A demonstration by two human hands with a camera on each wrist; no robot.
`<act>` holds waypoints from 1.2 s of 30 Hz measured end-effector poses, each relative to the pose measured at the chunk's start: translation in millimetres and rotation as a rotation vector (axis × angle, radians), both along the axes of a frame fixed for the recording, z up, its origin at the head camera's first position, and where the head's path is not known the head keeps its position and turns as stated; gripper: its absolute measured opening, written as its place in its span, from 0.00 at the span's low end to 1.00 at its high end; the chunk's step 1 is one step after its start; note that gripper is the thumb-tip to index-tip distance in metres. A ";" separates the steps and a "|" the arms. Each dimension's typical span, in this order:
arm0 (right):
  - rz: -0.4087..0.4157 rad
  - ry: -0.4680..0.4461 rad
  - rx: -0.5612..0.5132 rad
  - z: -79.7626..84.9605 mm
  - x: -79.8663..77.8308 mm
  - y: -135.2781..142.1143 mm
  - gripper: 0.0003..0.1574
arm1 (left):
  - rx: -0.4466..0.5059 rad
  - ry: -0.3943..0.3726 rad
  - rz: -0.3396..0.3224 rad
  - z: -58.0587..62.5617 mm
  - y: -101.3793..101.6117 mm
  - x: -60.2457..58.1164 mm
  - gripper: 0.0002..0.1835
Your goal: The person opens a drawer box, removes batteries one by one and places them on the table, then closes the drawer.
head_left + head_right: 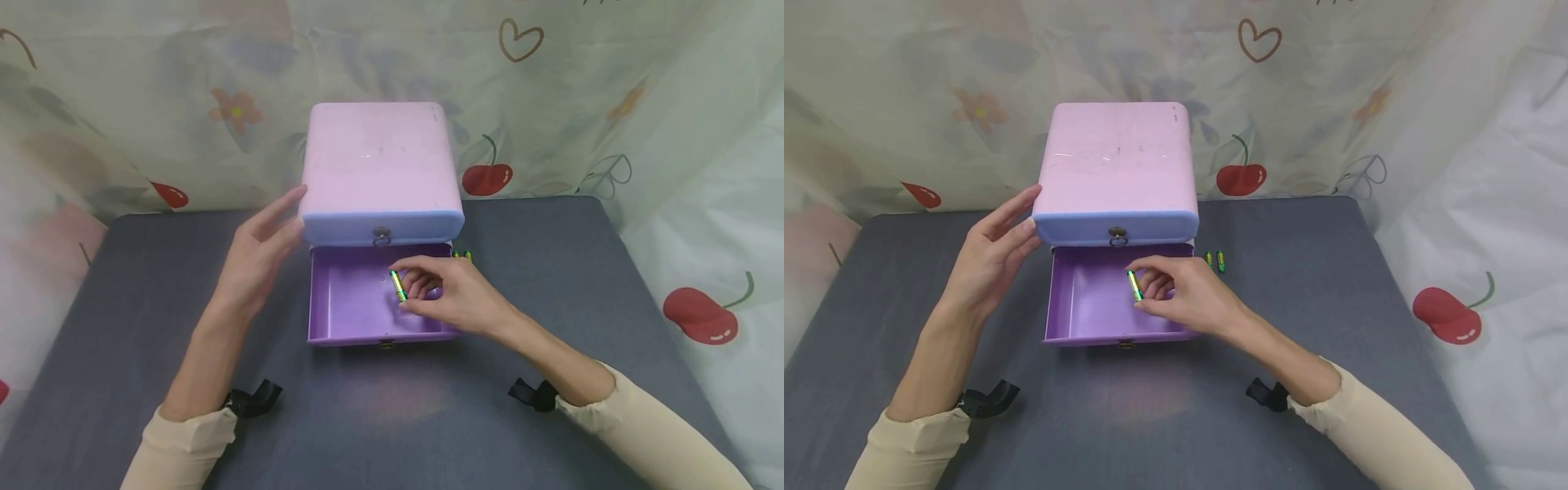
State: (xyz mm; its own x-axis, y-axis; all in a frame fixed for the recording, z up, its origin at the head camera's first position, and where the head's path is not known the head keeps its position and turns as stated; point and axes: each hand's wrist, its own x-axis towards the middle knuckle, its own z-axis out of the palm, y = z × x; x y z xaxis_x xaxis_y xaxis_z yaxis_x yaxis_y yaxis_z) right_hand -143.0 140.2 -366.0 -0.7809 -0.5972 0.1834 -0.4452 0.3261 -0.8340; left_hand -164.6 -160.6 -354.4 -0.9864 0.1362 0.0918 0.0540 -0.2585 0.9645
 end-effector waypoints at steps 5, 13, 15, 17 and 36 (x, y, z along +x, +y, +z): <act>-0.022 -0.011 -0.025 1.3 2.6 7.3 0.27 | 0.004 0.003 0.002 -0.3 0.1 -0.2 0.26; -0.041 -0.031 -0.053 0.8 6.4 17.3 0.28 | 0.018 0.008 -0.002 -1.6 -0.1 -0.3 0.26; -0.047 -0.035 -0.057 0.7 7.3 19.9 0.28 | 0.017 0.008 -0.003 -1.9 -0.1 -0.4 0.26; -0.055 -0.035 -0.055 0.7 8.1 22.7 0.28 | 0.016 0.009 -0.004 -2.2 0.0 -0.7 0.26; -0.116 -0.060 -0.069 -2.1 8.7 49.6 0.27 | 0.015 0.001 -0.003 1.0 -0.6 1.1 0.26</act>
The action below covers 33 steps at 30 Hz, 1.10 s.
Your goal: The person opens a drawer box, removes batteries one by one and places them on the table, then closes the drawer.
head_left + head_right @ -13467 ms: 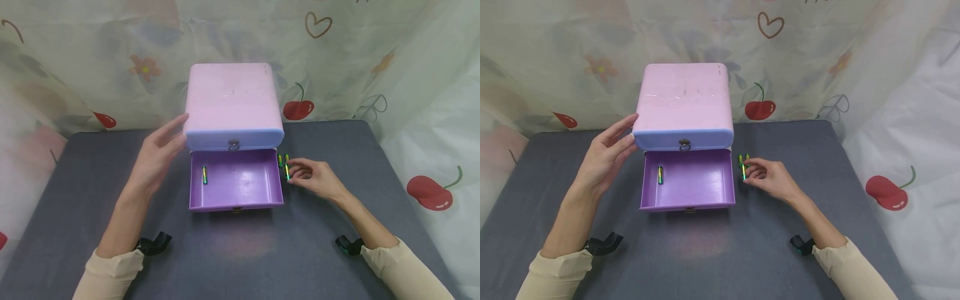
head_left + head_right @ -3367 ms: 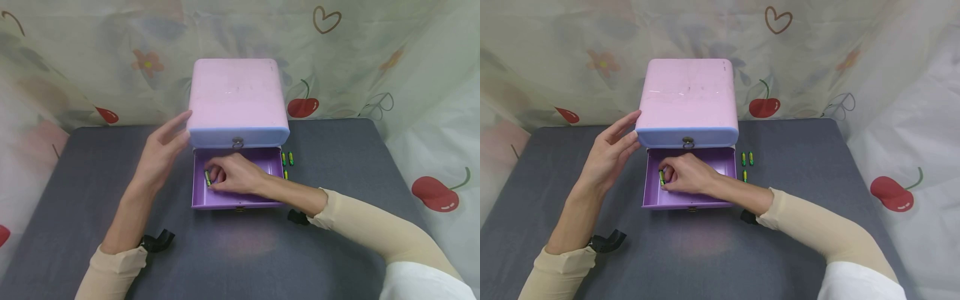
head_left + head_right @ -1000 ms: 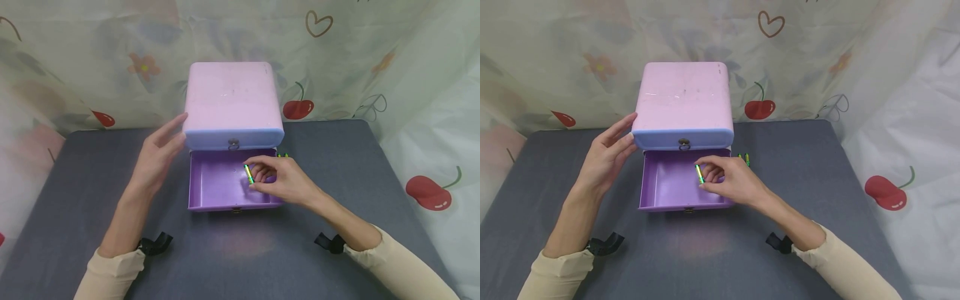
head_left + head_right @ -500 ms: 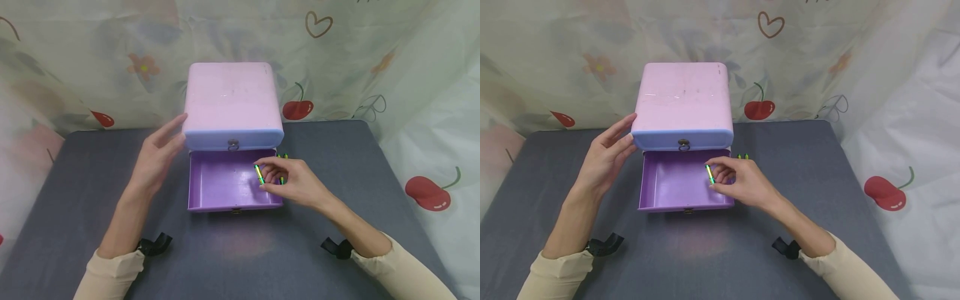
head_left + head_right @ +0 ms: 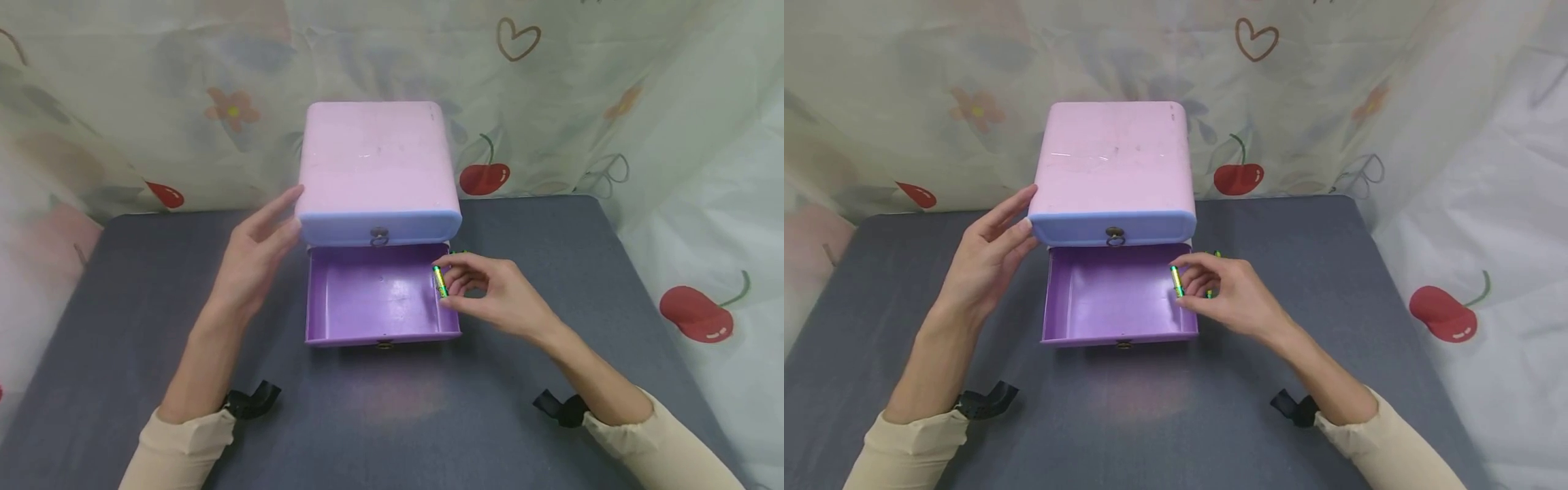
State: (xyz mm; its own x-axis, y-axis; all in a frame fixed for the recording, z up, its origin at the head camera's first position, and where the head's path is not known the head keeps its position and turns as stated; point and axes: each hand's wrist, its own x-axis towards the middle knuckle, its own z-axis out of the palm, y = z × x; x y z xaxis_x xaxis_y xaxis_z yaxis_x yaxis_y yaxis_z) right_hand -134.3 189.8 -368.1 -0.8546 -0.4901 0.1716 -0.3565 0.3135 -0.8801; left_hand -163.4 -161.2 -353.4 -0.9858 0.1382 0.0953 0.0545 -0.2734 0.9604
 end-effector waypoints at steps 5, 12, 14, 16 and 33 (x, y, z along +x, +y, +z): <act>-0.033 -0.022 -0.001 -2.6 -2.7 11.6 0.28 | -0.006 0.000 0.004 -1.6 1.2 -0.5 0.26; -0.066 -0.125 -0.058 -10.3 -6.1 25.4 0.29 | 0.000 -0.006 0.002 -2.9 2.0 -1.6 0.26; -0.070 -0.142 -0.073 -12.2 -7.9 28.2 0.30 | -0.002 -0.008 0.006 -2.9 2.1 -1.5 0.26; -0.074 -0.145 -0.078 -14.1 -9.5 30.5 0.30 | -0.002 -0.010 0.009 -2.5 1.8 -1.1 0.26; -0.129 -0.168 -0.081 -43.3 -22.9 54.0 0.28 | -0.008 -0.020 0.017 -1.8 0.8 -0.7 0.26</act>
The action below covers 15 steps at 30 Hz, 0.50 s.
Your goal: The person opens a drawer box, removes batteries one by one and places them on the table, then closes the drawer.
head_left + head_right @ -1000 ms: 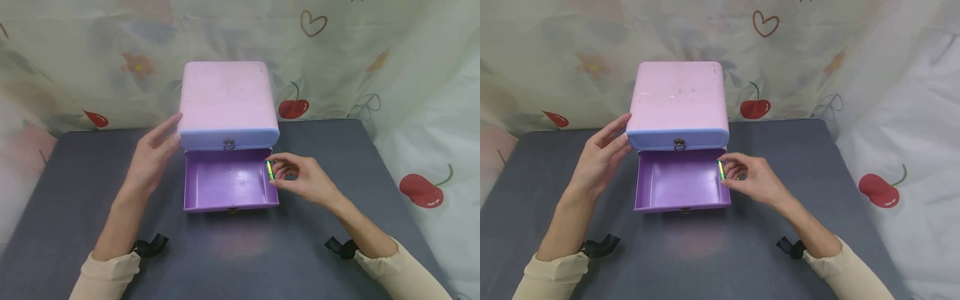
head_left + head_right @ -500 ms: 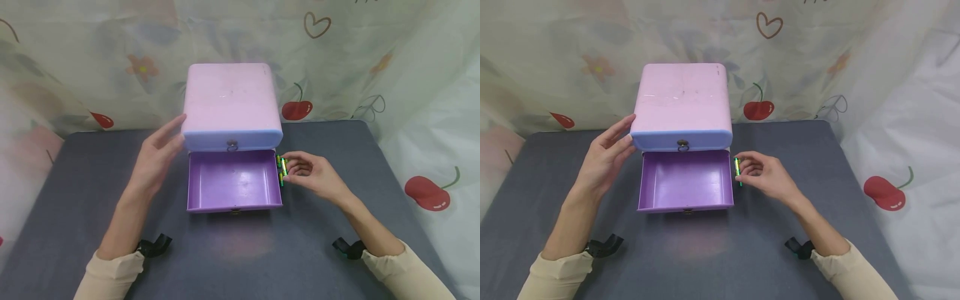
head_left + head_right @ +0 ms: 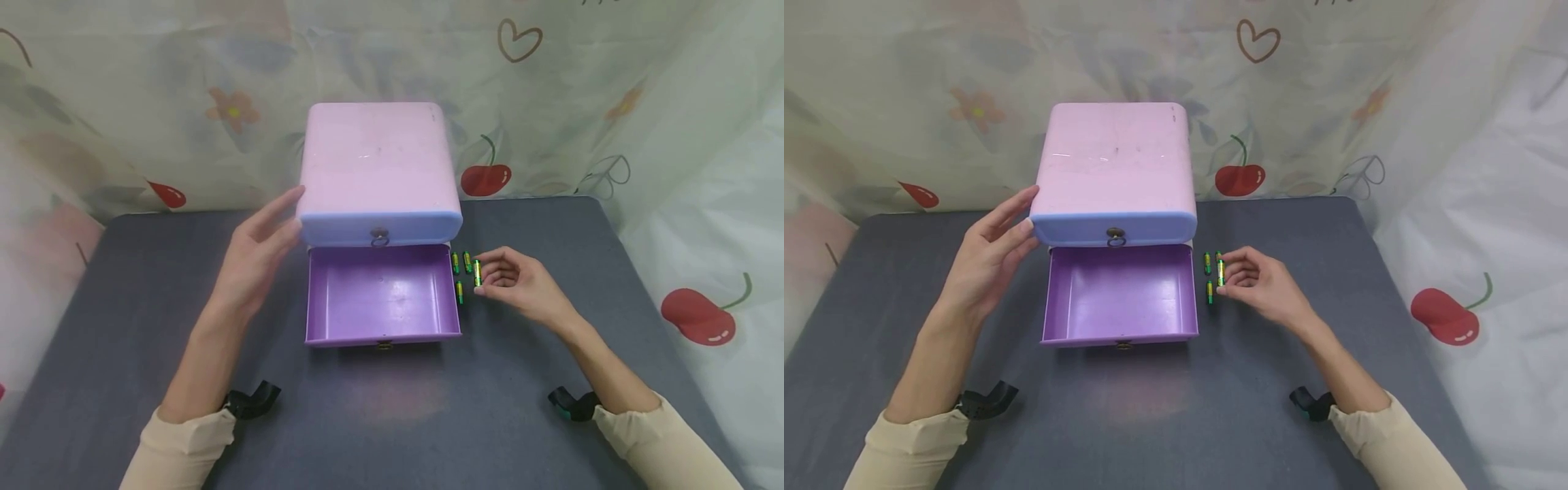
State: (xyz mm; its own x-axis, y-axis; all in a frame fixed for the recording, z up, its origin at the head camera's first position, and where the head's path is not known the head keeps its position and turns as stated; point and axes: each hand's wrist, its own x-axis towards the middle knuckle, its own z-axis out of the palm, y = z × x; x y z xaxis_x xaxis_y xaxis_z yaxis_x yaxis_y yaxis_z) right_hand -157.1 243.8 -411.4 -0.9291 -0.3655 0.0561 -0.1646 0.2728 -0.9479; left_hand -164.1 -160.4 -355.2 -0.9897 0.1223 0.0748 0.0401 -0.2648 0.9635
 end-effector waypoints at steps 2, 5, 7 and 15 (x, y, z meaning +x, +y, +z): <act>-0.007 -0.007 0.008 -4.1 -1.1 3.5 0.28 | -0.002 0.003 -0.003 -0.2 -0.1 0.2 0.26; -0.015 -0.015 0.022 -9.3 -2.4 7.5 0.29 | 0.002 0.013 -0.005 -0.5 -0.1 0.1 0.26; -0.023 -0.019 0.037 -12.4 -3.1 9.5 0.29 | 0.012 0.019 -0.006 -0.8 0.1 -0.2 0.26; -0.024 -0.056 0.080 -23.1 -4.8 12.7 0.27 | 0.022 0.024 -0.002 -1.1 0.8 -0.9 0.26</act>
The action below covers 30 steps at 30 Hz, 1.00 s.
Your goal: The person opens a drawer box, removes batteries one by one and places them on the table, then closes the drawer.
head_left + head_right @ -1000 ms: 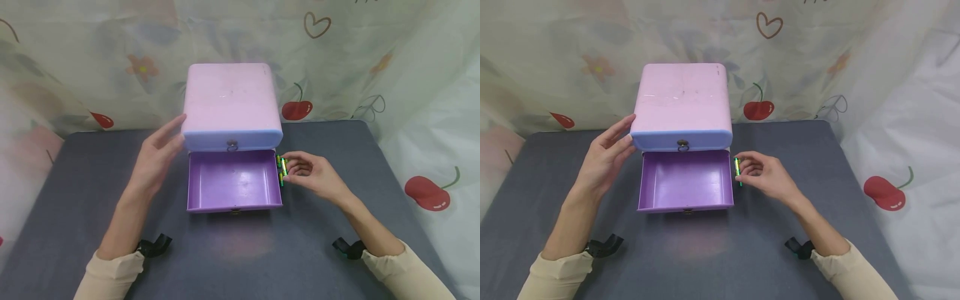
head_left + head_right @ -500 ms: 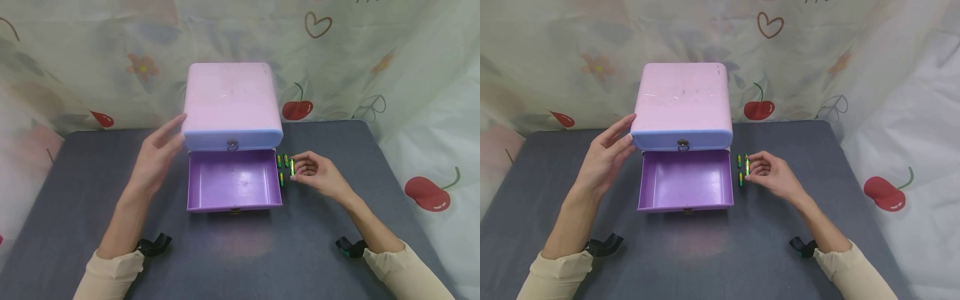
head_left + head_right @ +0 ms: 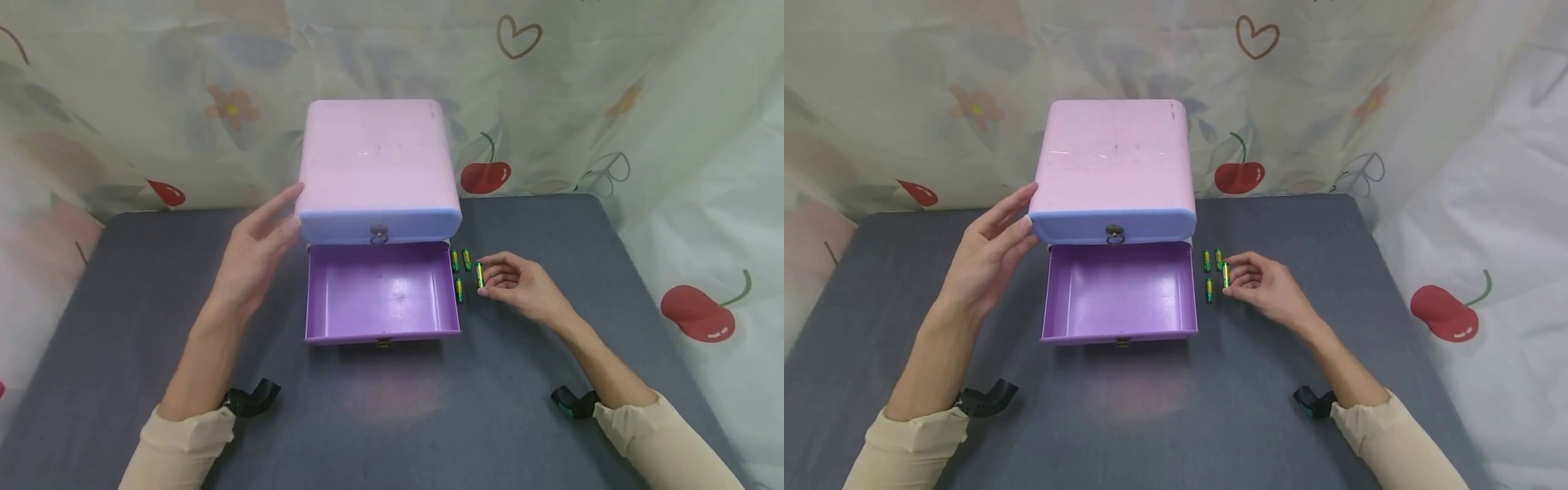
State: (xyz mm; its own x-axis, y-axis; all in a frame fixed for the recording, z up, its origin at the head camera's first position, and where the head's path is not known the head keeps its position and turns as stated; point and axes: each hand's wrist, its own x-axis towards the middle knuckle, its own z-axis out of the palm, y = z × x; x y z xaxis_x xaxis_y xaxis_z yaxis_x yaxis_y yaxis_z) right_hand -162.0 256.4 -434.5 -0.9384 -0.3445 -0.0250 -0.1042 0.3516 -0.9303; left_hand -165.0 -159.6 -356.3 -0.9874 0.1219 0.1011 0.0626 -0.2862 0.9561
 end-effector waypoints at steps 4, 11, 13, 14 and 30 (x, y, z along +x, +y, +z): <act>0.022 -0.026 -0.007 -3.2 -2.6 0.2 0.27 | 0.002 0.009 0.003 1.0 -0.4 -0.6 0.26; 0.036 -0.037 0.018 -10.5 -3.9 2.5 0.28 | 0.009 0.014 0.007 -0.1 0.9 -1.9 0.26; 0.040 -0.034 0.043 -14.3 -3.9 3.1 0.28 | 0.005 0.010 0.007 -0.4 1.2 -1.7 0.26; 0.043 -0.035 0.051 -16.0 -4.0 3.1 0.28 | 0.003 0.009 0.008 -0.4 1.1 -1.4 0.26; 0.008 -0.022 0.208 -27.1 -8.7 3.8 0.26 | -0.020 0.002 -0.003 -0.1 -0.6 0.7 0.26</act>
State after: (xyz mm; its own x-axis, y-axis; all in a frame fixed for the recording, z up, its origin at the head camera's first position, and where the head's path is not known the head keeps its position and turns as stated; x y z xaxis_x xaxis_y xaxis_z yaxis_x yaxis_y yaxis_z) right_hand -170.7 260.2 -461.6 -0.9342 -0.3370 -0.1173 -0.0878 0.5358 -0.8398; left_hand -164.3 -160.2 -356.4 -0.9868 0.1272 0.1004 0.0634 -0.2675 0.9615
